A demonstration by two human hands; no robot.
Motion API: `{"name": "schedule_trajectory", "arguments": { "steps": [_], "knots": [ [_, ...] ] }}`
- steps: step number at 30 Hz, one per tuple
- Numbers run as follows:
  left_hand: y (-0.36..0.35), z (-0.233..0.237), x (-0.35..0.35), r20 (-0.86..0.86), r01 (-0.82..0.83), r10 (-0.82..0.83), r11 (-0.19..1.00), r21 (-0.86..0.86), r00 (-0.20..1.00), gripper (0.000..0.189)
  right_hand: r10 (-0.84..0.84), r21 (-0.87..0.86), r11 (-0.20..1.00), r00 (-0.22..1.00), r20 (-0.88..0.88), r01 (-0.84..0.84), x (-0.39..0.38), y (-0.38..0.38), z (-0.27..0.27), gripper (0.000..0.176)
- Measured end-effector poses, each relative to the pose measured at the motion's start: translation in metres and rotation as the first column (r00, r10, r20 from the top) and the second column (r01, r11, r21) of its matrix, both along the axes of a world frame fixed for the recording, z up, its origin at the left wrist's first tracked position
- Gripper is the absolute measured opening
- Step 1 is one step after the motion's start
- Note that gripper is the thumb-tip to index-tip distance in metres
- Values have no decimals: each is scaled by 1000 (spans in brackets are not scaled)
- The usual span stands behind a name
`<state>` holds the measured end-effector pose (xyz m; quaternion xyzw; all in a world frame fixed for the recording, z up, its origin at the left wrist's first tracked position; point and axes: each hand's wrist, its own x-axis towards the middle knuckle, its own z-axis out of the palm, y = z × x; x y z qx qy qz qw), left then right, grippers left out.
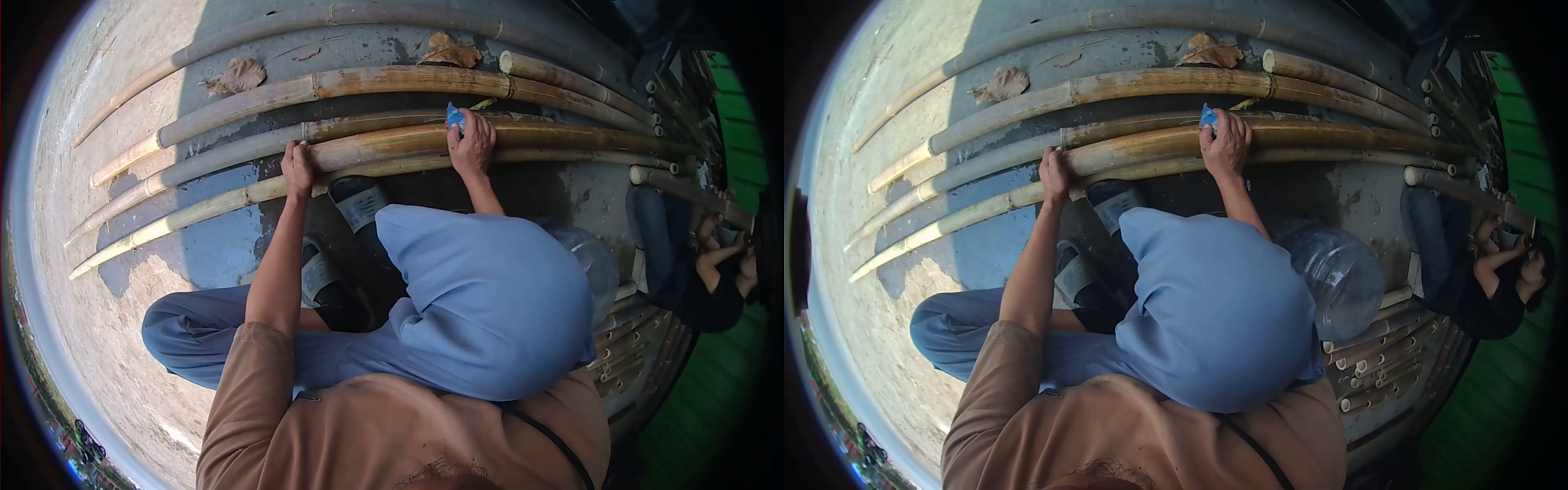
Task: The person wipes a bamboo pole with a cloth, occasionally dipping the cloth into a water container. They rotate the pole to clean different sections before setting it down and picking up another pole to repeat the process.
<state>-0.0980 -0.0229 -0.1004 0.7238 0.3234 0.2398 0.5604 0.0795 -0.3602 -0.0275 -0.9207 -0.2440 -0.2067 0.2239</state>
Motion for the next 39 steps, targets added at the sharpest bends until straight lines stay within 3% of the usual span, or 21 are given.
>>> {"name": "schedule_trajectory", "arguments": {
  "steps": [4, 5, 9, 12, 16, 18, 20, 23, 25, 28, 29, 33, 36, 39],
  "knots": [
    [-4, -19, 1, 66, -68, 72, 996, -64, 995, 31, -111, 6, 994, 993, 51, 111, -4, 4, -14, 28],
    [-4, -19, 4, 90, -78, 86, 993, -87, 992, 30, -56, 25, 998, 995, 77, 55, -15, 25, -16, 26],
    [-6, -22, -2, 118, -90, 108, 985, -150, 987, 27, 341, 106, 938, 933, -115, -330, -76, 122, -1, 27],
    [-9, 1, -6, 16, -65, 68, 990, -123, 998, 25, 357, 60, 934, 922, -147, -352, -71, 108, 2, 29],
    [-2, -5, -4, -43, -30, 29, 999, -32, 999, 36, -10, -90, 996, 997, -71, 4, -18, 26, -7, 24],
    [-5, -2, -4, -62, -34, 31, 998, -47, 998, 38, -111, -114, 988, 992, -63, 103, 13, -17, -15, 27],
    [-7, -2, -1, -41, -64, 61, 996, -57, 997, 38, -90, -118, 990, 993, -70, 82, 25, -27, -25, 30],
    [-8, -6, 4, -20, -136, 136, 989, -59, 991, 38, 1, -85, 996, 999, 35, 3, -9, 28, -31, 31],
    [-11, -12, 7, -29, -187, 185, 976, -115, 982, 40, 252, -12, 967, 966, -56, -253, -53, 92, -20, 32],
    [-11, -15, 15, 59, -306, 367, 846, -436, 929, 45, 531, 81, 847, 840, -107, -525, -106, 160, -2, 37],
    [-14, -7, 19, 104, -301, 503, 656, -692, 858, 46, 558, 114, 830, 815, -156, -546, -101, 161, 0, 36],
    [-9, -11, 24, 81, -295, 654, 444, -846, 752, 41, 539, 101, 841, 809, -234, -531, -64, 133, 18, 32],
    [-9, -14, 26, 47, -278, 674, 366, -888, 738, 42, 379, -115, 912, 917, -123, -393, -37, 99, 33, 23],
    [-13, -26, 29, 43, -282, 678, 362, -889, 734, 41, 392, -35, 917, 913, -109, -398, -38, 113, 4, 24]
  ]
}}
